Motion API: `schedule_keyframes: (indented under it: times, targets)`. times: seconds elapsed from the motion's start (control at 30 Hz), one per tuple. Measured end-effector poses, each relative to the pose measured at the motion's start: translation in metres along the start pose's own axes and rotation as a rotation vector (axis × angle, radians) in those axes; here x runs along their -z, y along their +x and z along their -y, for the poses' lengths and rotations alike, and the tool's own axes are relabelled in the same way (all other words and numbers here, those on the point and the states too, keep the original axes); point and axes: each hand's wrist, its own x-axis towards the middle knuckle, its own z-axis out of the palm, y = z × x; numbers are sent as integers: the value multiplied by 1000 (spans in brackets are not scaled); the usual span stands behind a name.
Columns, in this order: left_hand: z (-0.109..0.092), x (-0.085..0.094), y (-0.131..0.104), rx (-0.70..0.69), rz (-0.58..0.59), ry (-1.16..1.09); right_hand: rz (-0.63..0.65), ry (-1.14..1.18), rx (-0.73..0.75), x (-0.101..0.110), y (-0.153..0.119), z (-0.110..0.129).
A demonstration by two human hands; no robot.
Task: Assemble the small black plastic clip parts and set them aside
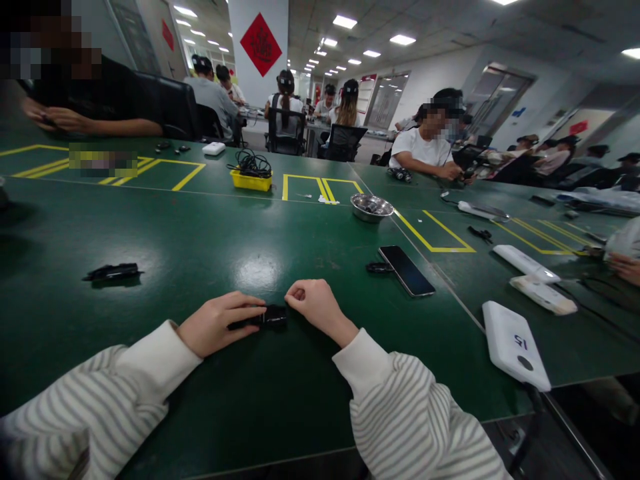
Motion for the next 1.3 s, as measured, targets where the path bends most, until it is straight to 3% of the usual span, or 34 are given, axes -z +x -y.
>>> schedule_keyframes:
  times: [0.13,0.23,0.5,0.8,1.3]
  targets:
    - [2,0,0,38,-20,18,-80,148,12,2,-4,7]
    - [4,0,0,53,-16,17,-114,136,90,-6,-8,14]
    - [5,-3,-1,66,-31,-3,-20,118,172,-21,-10,19]
    - [4,-1,-1,67,-38,3,-88,9,176,-23,-12,22]
    - [5,-1,-2,73,-28,104,-25,-109,285,-14,-18,20]
